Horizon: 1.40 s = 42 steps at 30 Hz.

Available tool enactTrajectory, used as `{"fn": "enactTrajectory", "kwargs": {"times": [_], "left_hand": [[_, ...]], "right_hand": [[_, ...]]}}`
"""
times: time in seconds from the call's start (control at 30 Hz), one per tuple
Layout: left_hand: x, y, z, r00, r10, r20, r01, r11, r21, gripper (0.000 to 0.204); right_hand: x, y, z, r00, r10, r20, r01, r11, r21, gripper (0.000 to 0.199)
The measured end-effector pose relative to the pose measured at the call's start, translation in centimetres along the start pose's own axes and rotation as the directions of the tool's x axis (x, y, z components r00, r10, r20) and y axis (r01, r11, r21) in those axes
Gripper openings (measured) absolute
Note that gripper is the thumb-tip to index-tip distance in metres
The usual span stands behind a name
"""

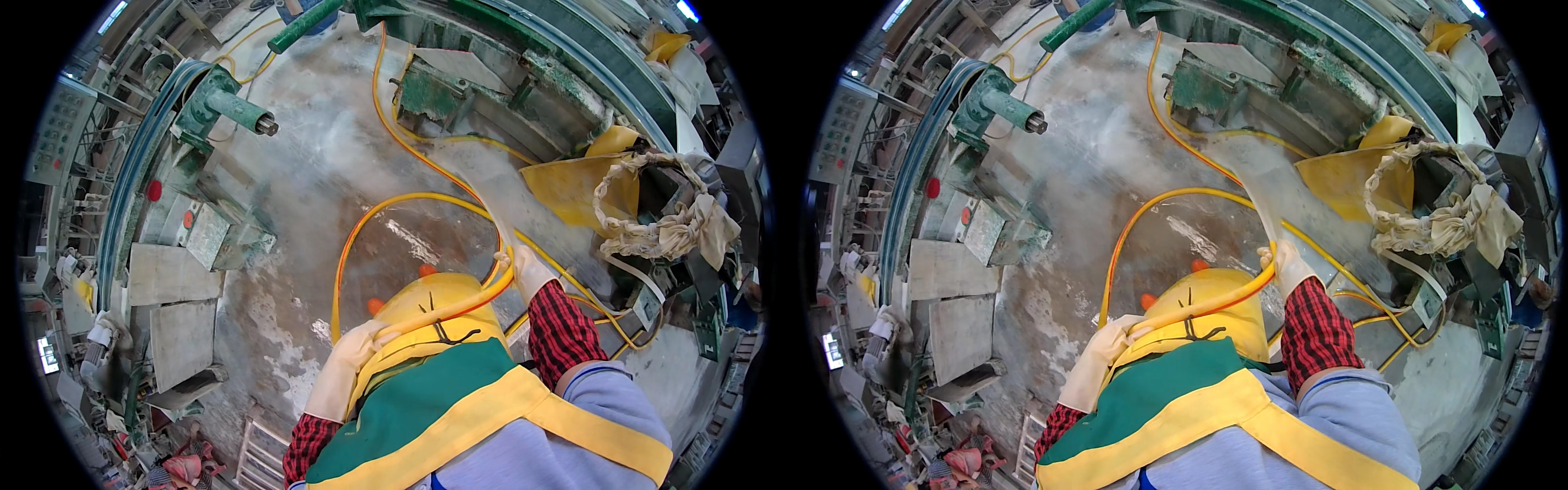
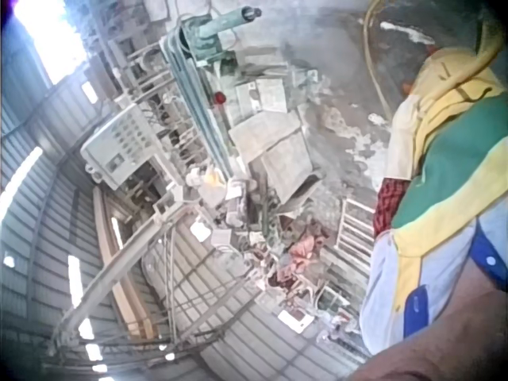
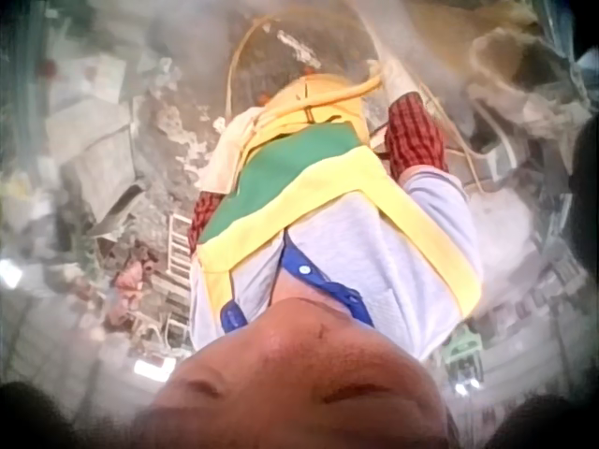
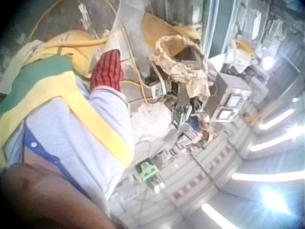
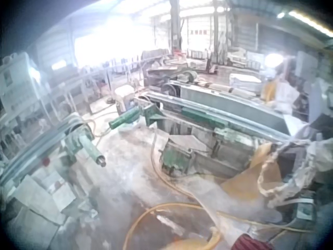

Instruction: The person picks up a wooden board and places it on a conveyor belt. They then use a hose to spray water on the conveyor belt and surrounding machinery, cleaning the surfaces and floor.

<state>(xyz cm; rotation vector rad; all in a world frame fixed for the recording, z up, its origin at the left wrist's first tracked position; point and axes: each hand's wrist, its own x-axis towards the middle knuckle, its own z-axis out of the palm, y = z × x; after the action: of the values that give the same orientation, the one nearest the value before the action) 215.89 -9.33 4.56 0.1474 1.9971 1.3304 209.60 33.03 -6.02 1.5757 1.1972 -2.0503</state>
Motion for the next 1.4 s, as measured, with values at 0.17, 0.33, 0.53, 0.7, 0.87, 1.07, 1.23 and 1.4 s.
{"fn": "enactTrajectory", "kwargs": {"times": [0.17, 0.33, 0.53, 0.7, 0.87, 1.07, 1.23, 1.4], "left_hand": [[-0.1, -0.4, 0.3, 1.0, 0.001, 0.013, -0.004, 0.985, 0.171, 0.029], [-1.2, -6.8, 1.3, 0.985, -0.126, 0.117, 0.171, 0.781, -0.601, 0.026], [-2.9, -8.3, 1.4, 0.995, -0.083, 0.054, 0.098, 0.92, -0.38, 0.029], [-5.6, -8.1, 1.6, 0.988, -0.157, 0.008, 0.137, 0.834, -0.534, 0.029], [-8.2, -7.4, 2.3, 0.968, -0.224, -0.109, 0.181, 0.933, -0.312, 0.026], [-9.6, -4.9, 0.1, 0.953, -0.026, -0.302, 0.091, 0.975, 0.204, 0.039], [-8.3, -4.8, -2.3, 0.979, -0.077, -0.187, 0.089, 0.995, 0.053, 0.056], [-6.0, -3.4, -4.6, 0.998, 0.04, 0.042, -0.055, 0.88, 0.471, 0.063]], "right_hand": [[-0.9, 1.7, -1.2, 0.989, 0.124, -0.078, -0.116, 0.988, 0.101, 0.026], [-1.9, 2.1, 0.3, 0.976, 0.143, -0.162, -0.141, 0.99, 0.026, 0.028], [-3.9, 0.5, 6.0, 0.982, 0.152, -0.11, -0.179, 0.931, -0.319, 0.033], [-2.2, 0.6, 9.8, 0.971, 0.226, -0.081, -0.238, 0.866, -0.439, 0.034], [-3.3, 2.5, 13.7, 0.985, 0.174, -0.006, -0.15, 0.831, -0.536, 0.036], [-1.3, 4.7, 12.9, 0.989, 0.115, 0.094, -0.08, 0.947, -0.31, 0.041], [-3.9, 6.3, 8.5, 0.987, 0.033, -0.159, -0.061, 0.983, -0.172, 0.038], [-8.4, 8.2, 4.6, 0.93, 0.081, -0.357, -0.11, 0.992, -0.061, 0.037]]}}
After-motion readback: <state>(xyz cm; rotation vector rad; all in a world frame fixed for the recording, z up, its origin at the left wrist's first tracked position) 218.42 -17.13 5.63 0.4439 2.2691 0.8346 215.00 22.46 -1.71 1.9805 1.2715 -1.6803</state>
